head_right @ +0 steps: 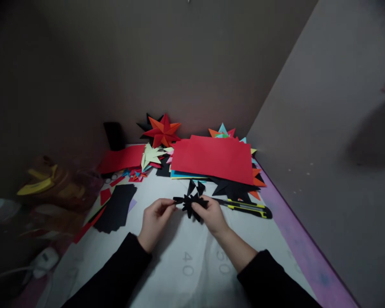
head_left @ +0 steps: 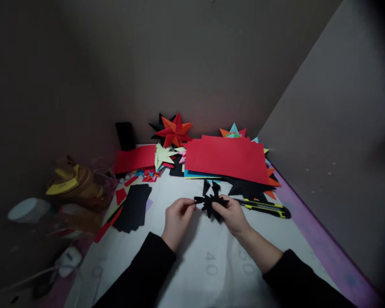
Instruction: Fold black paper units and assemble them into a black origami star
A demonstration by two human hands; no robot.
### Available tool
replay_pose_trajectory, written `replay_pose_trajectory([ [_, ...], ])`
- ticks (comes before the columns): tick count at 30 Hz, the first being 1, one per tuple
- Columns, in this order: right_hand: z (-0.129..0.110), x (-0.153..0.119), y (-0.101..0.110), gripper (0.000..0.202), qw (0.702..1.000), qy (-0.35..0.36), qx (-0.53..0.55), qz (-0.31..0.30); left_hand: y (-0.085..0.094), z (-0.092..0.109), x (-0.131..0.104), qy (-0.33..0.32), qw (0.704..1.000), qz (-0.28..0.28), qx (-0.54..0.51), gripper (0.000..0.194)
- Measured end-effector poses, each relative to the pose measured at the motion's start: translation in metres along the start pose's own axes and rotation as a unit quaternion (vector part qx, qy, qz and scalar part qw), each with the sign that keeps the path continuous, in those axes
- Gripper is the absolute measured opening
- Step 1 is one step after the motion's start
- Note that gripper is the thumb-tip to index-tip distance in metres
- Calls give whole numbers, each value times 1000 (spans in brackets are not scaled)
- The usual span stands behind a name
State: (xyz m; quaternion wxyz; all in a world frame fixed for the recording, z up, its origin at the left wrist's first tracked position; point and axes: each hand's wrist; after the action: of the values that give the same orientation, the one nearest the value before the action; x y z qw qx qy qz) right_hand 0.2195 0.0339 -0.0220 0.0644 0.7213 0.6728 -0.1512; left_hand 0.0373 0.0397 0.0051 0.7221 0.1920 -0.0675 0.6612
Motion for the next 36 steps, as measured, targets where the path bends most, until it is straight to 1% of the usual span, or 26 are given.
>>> replay_pose_trajectory([
  [1, -1, 2, 1, 23, 1000, 1, 18, 1, 0, -3, 0, 35, 999, 8, -26, 13],
  [3, -3, 6, 2, 23, 997, -7, 72, 1, 2, -8, -1, 82, 994, 25, -70, 12],
  [5, -5, 10, 4, 24, 992, -34, 117, -12, 3, -14, -2, 111, 987, 38, -107, 10],
  [7, -5, 12, 7, 25, 988, -55, 141, -22, 2, -16, -2, 139, 981, 33, -131, 13],
  [9, -4, 12, 10, 27, 985, -67, 154, -23, 2, -16, -2, 137, 983, 19, -122, 14],
  [10, -4, 11, 12, 28, 984, -71, 164, -24, 3, -15, -1, 121, 987, 14, -104, 13],
  [12, -3, 8, 15, 31, 979, -79, 183, -43, 5, -13, 0, 58, 997, 14, -53, 11],
  [14, -5, 4, 16, 35, 971, -101, 191, -104, 10, -11, 0, -43, 999, 13, 4, 14],
  [16, -7, -1, 15, 39, 956, -139, 185, -182, 14, -10, -2, -167, 984, -10, 58, 19],
  [18, -9, -5, 12, 41, 940, -179, 179, -231, 16, -9, -7, -266, 958, -49, 95, 24],
  [19, -9, -6, 10, 38, 936, -191, 176, -236, 16, -8, -9, -297, 947, -65, 106, 26],
  [20, -10, -7, 8, 33, 938, -196, 171, -230, 16, -7, -12, -315, 940, -78, 108, 27],
  [21, -9, -8, 6, 29, 943, -193, 162, -219, 14, -6, -13, -318, 939, -86, 102, 27],
  [22, -9, -9, 5, 26, 950, -182, 153, -203, 13, -4, -14, -303, 945, -86, 89, 25],
  [23, -8, -9, 3, 24, 957, -168, 143, -188, 11, -2, -15, -267, 958, -79, 67, 24],
  [24, -7, -9, 2, 24, 964, -149, 131, -177, 8, -1, -14, -213, 974, -67, 35, 23],
  [25, -6, -9, 2, 24, 971, -128, 114, -167, 6, 1, -14, -144, 988, -51, -8, 23],
  [26, -6, -9, 2, 25, 977, -106, 90, -159, 4, 3, -13, -64, 995, -35, -61, 24],
  [27, -5, -10, 1, 25, 983, -84, 58, -153, 2, 5, -12, 11, 992, -28, -119, 26],
  [28, -6, -11, 1, 24, 988, -60, 22, -143, 1, 7, -12, 71, 982, -29, -173, 30],
  [29, -6, -14, 1, 23, 990, -37, -18, -135, 0, 9, -13, 114, 969, -33, -216, 31],
  [30, -7, -16, 0, 22, 991, -12, -50, -125, -1, 11, -14, 140, 958, -38, -249, 31],
  [32, -10, -23, -2, 20, 991, 40, -78, -102, -3, 15, -20, 162, 940, -31, -298, 32],
  [34, -13, -30, -6, 20, 989, 73, -94, -90, -3, 19, -28, 159, 931, -21, -328, 34],
  [36, -14, -35, -11, 20, 983, 95, -123, -101, -3, 22, -33, 141, 931, -10, -336, 32],
])
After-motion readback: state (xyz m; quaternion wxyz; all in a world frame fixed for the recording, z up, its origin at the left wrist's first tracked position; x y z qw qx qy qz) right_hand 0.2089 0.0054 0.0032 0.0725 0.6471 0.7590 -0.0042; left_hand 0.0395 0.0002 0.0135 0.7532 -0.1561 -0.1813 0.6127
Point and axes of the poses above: each hand's wrist, its own x-axis towards the middle knuckle, its own y-axis out of the back of the hand, z = x × y, and after that the axes turned 14 degrees about -y, right-handed
